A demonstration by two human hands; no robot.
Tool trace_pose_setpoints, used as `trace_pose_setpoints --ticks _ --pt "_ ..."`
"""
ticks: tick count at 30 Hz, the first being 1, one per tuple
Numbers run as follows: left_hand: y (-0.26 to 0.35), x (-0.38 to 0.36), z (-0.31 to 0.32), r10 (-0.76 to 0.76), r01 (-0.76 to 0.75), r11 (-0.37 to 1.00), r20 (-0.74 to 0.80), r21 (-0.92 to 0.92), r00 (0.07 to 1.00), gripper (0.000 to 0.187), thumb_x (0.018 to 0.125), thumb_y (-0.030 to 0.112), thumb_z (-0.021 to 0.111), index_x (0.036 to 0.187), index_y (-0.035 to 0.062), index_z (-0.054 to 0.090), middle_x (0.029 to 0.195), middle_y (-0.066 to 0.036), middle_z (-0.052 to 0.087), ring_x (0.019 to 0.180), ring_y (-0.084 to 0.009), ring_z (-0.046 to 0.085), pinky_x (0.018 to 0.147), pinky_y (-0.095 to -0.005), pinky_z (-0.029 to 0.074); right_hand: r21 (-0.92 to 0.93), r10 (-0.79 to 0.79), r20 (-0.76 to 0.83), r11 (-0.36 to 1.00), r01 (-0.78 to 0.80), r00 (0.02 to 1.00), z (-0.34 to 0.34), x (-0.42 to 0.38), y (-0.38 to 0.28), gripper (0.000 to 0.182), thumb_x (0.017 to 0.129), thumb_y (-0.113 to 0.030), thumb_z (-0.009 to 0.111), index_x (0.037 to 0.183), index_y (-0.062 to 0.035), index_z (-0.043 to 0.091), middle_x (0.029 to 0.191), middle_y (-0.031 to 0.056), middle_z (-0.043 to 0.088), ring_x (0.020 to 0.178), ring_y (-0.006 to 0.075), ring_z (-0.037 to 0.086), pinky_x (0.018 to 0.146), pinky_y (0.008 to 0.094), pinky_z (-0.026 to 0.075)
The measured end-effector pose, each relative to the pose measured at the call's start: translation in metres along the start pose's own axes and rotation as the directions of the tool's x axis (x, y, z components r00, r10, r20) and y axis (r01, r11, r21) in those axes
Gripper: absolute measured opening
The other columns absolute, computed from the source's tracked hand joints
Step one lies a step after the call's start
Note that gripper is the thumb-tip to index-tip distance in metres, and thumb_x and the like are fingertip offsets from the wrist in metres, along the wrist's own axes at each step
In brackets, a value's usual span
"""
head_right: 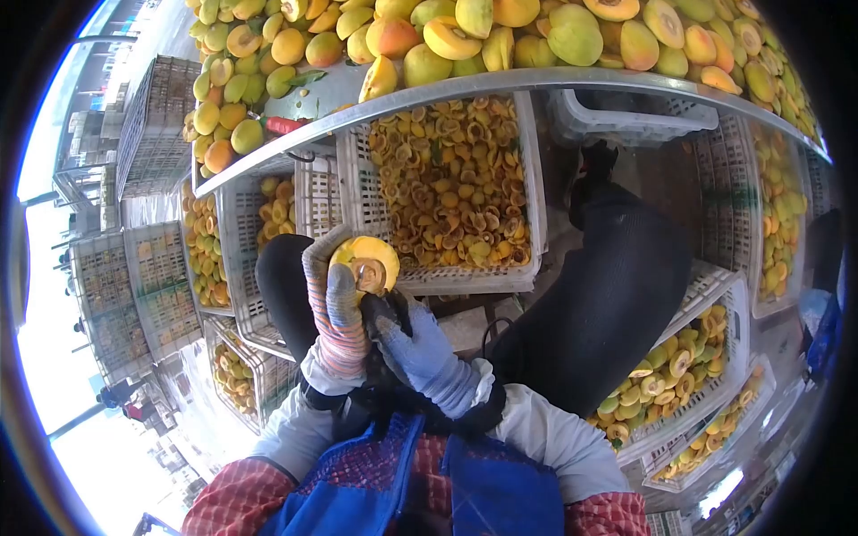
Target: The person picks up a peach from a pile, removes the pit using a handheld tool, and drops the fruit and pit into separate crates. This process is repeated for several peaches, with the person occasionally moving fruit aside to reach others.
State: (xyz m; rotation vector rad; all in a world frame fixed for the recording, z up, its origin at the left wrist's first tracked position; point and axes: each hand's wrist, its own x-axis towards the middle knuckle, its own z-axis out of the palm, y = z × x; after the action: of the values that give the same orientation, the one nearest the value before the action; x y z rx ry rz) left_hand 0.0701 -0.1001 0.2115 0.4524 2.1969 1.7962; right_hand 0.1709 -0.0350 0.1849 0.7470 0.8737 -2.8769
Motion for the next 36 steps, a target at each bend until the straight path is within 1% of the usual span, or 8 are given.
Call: trace_pose_setpoints --ticks 5,9,10,14,23,26,30,36 --pt "-0.014 -0.005 0.006 0.022 -0.005 0.992 0.13 -0.125 0.991 0.064 0.093 0.048 0.05 0.135 0.003 0.032 0.12 -0.013 0.05 0.103 -0.0186 0.052 0.088 -0.0312 0.044 0.143 0.139 -0.006 0.98 -0.137 0.99 -0.021 0.001 -0.005 0.04 0.094 -0.02 0.053 0.129 -0.0061 0.04 0.084 0.0017 0.057 0.061 0.0087 0.054 0.051 0.0231 0.047" --pt "0.01 0.017 -0.016 -0.315 0.475 0.815 0.432 -0.333 0.845 0.055 0.095 0.044 0.049 0.132 0.0036 0.043 0.109 -0.006 0.057 0.095 -0.0119 0.055 0.084 -0.0252 0.044 -0.06 0.062 0.046 0.996 -0.059 0.997 -0.031 0.006 0.001 0.037 0.094 -0.022 0.054 0.126 -0.0052 0.044 0.086 0.0027 0.058 0.062 0.0073 0.053 0.053 0.0216 0.045" --pt "0.026 0.028 -0.024 -0.521 0.616 0.775 0.41 -0.142 0.749 0.043 0.096 0.037 0.05 0.121 0.0032 0.054 0.098 -0.002 0.06 0.089 -0.0088 0.055 0.08 -0.0233 0.044 -0.171 0.038 0.083 0.985 -0.023 0.996 -0.029 0.008 -0.002 0.036 0.094 -0.022 0.054 0.124 -0.0047 0.046 0.085 0.0024 0.058 0.062 0.0069 0.053 0.053 0.021 0.044" --pt "0.012 0.032 -0.026 -0.531 0.586 0.809 0.371 -0.043 0.762 0.033 0.094 0.032 0.053 0.107 0.0031 0.061 0.089 -0.001 0.06 0.082 -0.0074 0.053 0.075 -0.022 0.043 -0.408 0.008 0.092 0.913 0.03 0.996 -0.023 0.01 -0.006 0.033 0.093 -0.021 0.056 0.12 -0.0029 0.051 0.08 -0.0002 0.058 0.061 0.0052 0.049 0.054 0.0199 0.041" --pt "0.001 0.0 0.001 -0.23 0.243 0.951 0.087 -0.191 0.969 0.034 0.093 0.032 0.052 0.106 0.001 0.059 0.087 -0.004 0.062 0.079 -0.0094 0.054 0.071 -0.0236 0.044 -0.024 0.085 -0.001 0.996 -0.085 0.996 -0.016 -0.006 0.012 0.033 0.093 -0.019 0.055 0.121 -0.0027 0.048 0.093 0.0056 0.057 0.067 0.0088 0.054 0.052 0.0238 0.046" --pt "-0.01 -0.001 -0.003 -0.224 0.248 0.953 0.146 -0.175 0.964 0.036 0.094 0.033 0.053 0.109 0.0008 0.058 0.088 -0.004 0.062 0.081 -0.0091 0.054 0.072 -0.0234 0.044 0.05 0.094 -0.016 0.994 -0.093 0.995 -0.023 -0.007 0.017 0.036 0.094 -0.017 0.054 0.125 -0.0031 0.045 0.095 0.0064 0.057 0.07 0.0103 0.055 0.053 0.025 0.047" --pt "0.013 0.023 -0.017 -0.462 0.546 0.827 0.393 -0.132 0.795 0.034 0.095 0.031 0.053 0.11 0.0013 0.058 0.09 -0.002 0.061 0.08 -0.0072 0.053 0.073 -0.0228 0.044 0.046 0.028 -0.051 0.999 -0.026 0.998 -0.023 0.003 0.019 0.038 0.094 -0.018 0.054 0.128 -0.0052 0.043 0.095 0.0067 0.058 0.068 0.0126 0.056 0.053 0.0263 0.048" --pt "-0.002 0.019 -0.017 -0.344 0.347 0.936 0.342 0.052 0.875 0.031 0.095 0.03 0.054 0.102 0.0005 0.061 0.08 -0.002 0.06 0.072 -0.0068 0.053 0.066 -0.0224 0.044 0.189 0.16 0.214 0.961 -0.202 0.963 -0.029 -0.003 0.015 0.029 0.095 -0.03 0.052 0.114 -0.0068 0.05 0.076 0.0041 0.056 0.051 0.0123 0.05 0.043 0.0244 0.04"
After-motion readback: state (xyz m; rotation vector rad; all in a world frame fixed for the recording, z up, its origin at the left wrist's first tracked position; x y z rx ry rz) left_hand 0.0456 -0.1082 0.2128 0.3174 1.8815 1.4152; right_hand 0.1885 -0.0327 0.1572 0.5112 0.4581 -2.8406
